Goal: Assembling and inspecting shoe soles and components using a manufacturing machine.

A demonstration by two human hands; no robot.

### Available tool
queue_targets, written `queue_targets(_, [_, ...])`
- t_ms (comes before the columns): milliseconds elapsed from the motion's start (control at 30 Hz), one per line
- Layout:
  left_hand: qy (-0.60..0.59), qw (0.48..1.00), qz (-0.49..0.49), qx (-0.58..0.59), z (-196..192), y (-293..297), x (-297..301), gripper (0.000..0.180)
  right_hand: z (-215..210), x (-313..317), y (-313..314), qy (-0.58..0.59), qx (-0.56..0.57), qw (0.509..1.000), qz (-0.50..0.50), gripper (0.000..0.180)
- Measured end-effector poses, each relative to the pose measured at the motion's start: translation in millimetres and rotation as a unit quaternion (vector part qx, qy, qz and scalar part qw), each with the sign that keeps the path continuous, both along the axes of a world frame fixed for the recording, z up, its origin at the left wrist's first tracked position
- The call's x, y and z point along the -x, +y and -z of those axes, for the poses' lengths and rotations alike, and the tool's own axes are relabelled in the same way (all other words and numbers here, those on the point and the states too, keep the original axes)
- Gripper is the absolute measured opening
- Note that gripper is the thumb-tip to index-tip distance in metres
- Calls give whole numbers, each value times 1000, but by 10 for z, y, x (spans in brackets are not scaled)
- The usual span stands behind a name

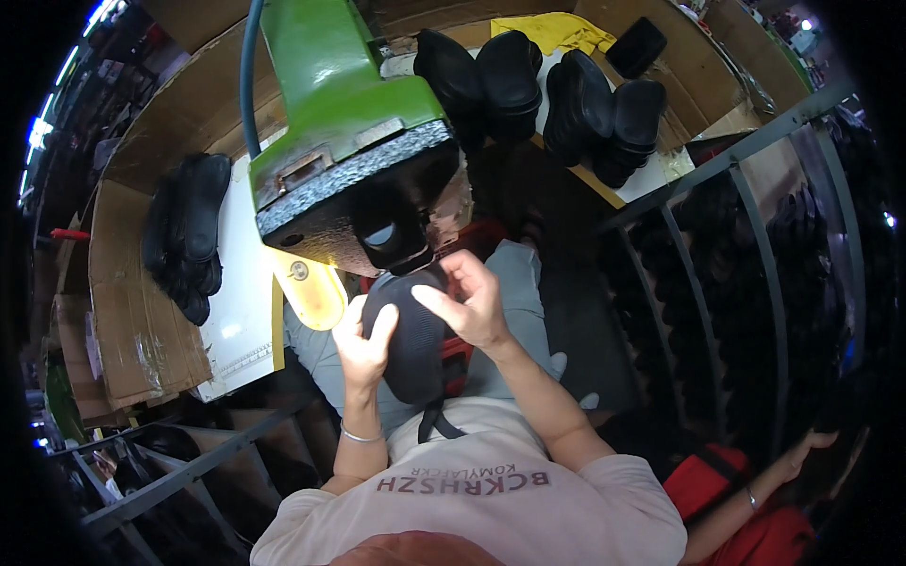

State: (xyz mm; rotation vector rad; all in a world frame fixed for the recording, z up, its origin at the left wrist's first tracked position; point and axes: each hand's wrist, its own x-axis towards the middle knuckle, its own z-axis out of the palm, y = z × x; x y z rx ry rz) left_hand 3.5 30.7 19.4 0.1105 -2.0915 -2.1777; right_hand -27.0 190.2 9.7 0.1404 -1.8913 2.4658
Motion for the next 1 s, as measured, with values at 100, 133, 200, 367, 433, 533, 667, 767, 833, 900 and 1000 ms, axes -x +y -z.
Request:
queue_targets(100, [58, 991, 18, 122, 21, 131, 204, 15, -1, -202, 13, -27, 18, 999, 27, 26])
queue_targets(133, [71, 981, 35, 176, 46, 150, 278, 14, 79, -329, 51, -56, 6, 998, -11, 32])
queue_targets(200, [81, 970, 48, 225, 48, 164, 309, 14, 283, -618, 153, -128, -80, 979, -135, 41])
queue_targets(367, [45, 999, -19, -2, 197, 172, 135, 11, 692, -1155, 309, -253, -20, 941, -225, 46])
queue_targets(433, [22, 998, -25, -47, 155, 175, 100, 11, 663, -1159, 409, -261, 28, 942, -210, 44])
queue_targets(533, [54, 992, -16, 110, 63, 261, 203, 10, 609, -1149, 331, -255, 35, 948, -188, 43])
queue_targets(667, [42, 983, 47, 175, 7, 231, 326, 8, 426, -1107, 228, -226, -78, 951, -195, 47])
queue_targets(767, [16, 995, -9, -95, 458, 205, 142, 6, 413, -1181, 452, -258, -41, 934, -245, 50])
queue_targets(833, [-12, 995, 0, -103, 501, 157, -3, 10, 391, -1226, 725, -289, 30, 931, -222, 52])
queue_targets(900, [-7, 994, -7, -105, 458, 162, -54, 14, 431, -1304, 1041, -258, 40, 956, -135, 52])
queue_targets(1000, [-24, 992, 19, -120, 267, 270, -16, 16, 169, -1039, 1274, -212, 33, 976, 21, 38])
